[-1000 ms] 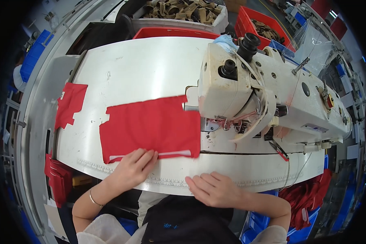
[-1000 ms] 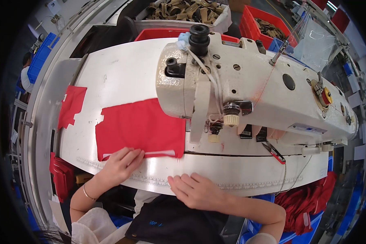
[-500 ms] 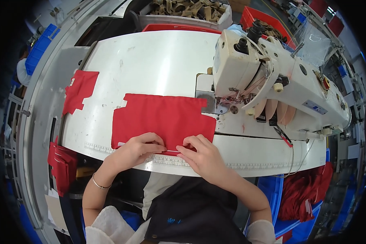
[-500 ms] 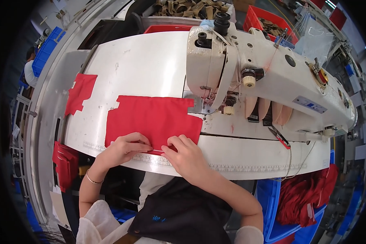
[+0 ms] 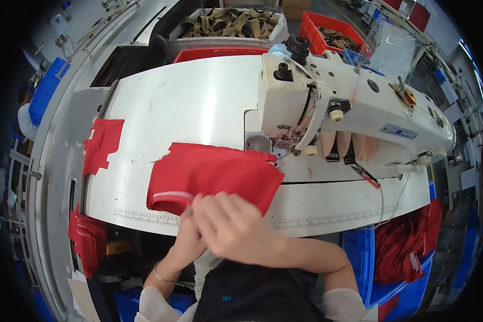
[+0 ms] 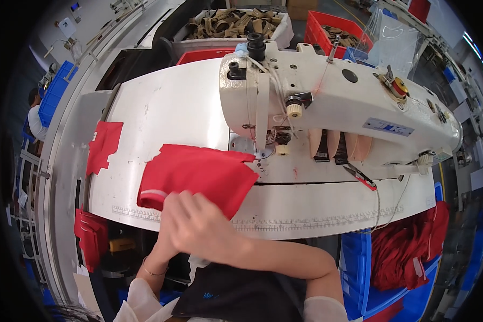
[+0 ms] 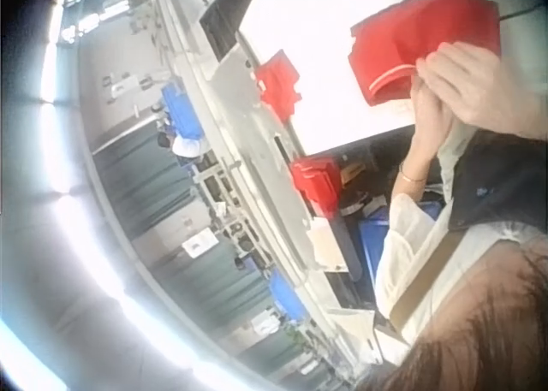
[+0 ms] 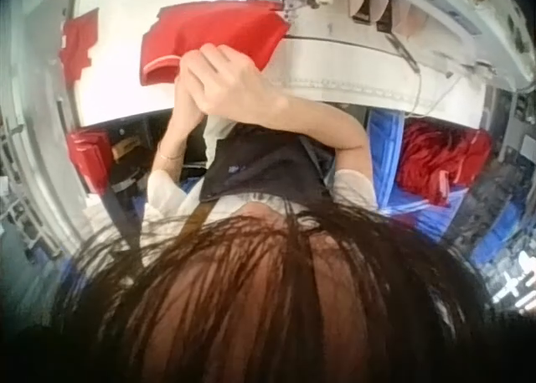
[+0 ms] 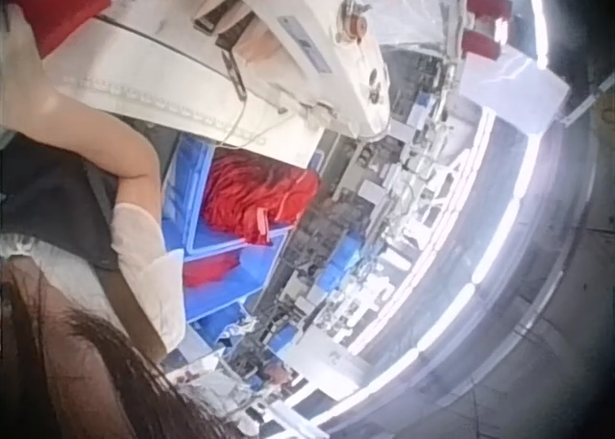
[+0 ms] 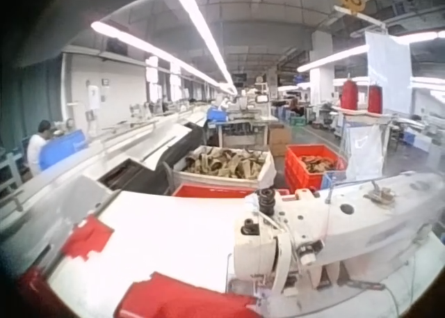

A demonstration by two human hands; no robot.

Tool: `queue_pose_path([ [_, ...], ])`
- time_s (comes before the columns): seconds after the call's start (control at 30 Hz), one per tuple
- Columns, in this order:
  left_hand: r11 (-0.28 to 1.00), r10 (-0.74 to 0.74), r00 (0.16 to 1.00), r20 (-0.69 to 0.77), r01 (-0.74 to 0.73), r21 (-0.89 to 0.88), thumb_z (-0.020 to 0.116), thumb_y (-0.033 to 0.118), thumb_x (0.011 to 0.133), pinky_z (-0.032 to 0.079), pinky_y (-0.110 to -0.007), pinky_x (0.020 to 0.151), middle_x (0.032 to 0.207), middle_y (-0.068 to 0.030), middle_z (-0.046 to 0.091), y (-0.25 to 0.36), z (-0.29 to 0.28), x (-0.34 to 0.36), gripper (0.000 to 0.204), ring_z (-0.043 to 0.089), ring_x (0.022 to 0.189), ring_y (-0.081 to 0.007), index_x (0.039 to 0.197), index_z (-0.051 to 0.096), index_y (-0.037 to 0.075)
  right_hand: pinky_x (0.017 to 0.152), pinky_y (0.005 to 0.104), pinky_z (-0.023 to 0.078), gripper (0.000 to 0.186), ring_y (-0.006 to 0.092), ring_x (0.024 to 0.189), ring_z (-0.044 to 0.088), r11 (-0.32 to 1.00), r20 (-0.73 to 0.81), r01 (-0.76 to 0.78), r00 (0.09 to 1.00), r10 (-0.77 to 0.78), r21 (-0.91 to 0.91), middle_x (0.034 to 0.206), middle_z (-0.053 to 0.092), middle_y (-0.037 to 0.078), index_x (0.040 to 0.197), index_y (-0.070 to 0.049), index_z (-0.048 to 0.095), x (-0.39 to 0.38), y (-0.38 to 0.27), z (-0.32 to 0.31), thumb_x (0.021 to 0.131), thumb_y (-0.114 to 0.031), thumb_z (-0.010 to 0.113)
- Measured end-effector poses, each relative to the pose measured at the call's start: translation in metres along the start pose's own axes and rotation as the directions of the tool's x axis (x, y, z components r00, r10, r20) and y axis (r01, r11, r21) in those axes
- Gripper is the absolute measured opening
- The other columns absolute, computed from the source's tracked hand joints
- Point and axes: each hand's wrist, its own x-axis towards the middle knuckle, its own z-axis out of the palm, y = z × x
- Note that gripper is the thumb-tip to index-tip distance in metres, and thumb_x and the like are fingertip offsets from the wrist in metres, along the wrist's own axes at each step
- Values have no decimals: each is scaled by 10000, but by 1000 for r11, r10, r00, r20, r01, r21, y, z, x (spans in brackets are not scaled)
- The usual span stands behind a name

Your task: Sewing pieces of red fabric together using an industrial sewing machine.

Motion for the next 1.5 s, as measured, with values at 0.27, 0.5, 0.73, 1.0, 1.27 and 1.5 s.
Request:
queue_pose_path([
  [0.27, 658, -207, 976, 66, 189, -729, 684, 215, 818, 419, -374, 967, 1236, -113, 553, 67, -21, 48, 521, 528, 1152, -252, 1281, 500, 62, 825, 338, 441, 444, 216, 991, 532, 816, -315, -326, 803, 505, 478, 1106, 568, 117, 1189, 13, 580, -66, 1, -34, 812, -186, 703],
  [0.5, 80, -154, 904, 399, 414, -907, 666, 163, 862, 412, -357, 1008, 1353, -125, 483, 56, -57, 56, 564, 495, 1220, -230, 1356, 424, 39, 770, 303, 503, 252, 204, 924, 645, 425, 16, -388, 753, 658, 818, 1021, 665, 164, 1019, 50, 646, -60, 15, -40, 785, -16, 714],
  [0.73, 253, 211, 977, 17, -38, -967, 811, 214, 716, 502, -253, 704, 823, -120, 682, 54, -131, 30, 448, 661, 736, -236, 1034, 647, -55, 523, 257, 470, 122, 161, 578, 615, 687, -210, -374, 766, 607, 622, 725, 654, 111, 830, 35, 655, -46, 27, -66, 754, -1, 744],
  [1.0, 651, -93, 958, 272, 265, -711, 761, 76, 770, 490, -252, 804, 923, -78, 679, 108, -103, 97, 261, 621, 848, -121, 987, 656, -22, 578, 251, 477, 143, 147, 637, 619, 554, 3, -377, 829, 559, 742, 760, 651, 93, 856, 6, 669, -43, 16, -89, 752, -36, 757],
  [1.27, 614, -149, 960, 236, 277, -739, 716, 43, 806, 506, -229, 737, 856, -72, 696, 112, -101, 93, 138, 633, 780, -102, 930, 698, -15, 622, 255, 483, 155, 146, 700, 625, 597, 42, -401, 851, 523, 695, 801, 648, 89, 890, 2, 680, -43, 19, -105, 748, 0, 741],
  [1.5, 688, -75, 977, 200, 196, -699, 708, 21, 801, 498, -234, 692, 842, -92, 699, 104, -106, 88, 120, 637, 735, -115, 915, 705, -15, 562, 255, 478, 135, 165, 645, 632, 631, 43, -403, 862, 505, 663, 783, 653, 96, 884, -5, 685, -43, 11, -107, 756, 10, 728],
])
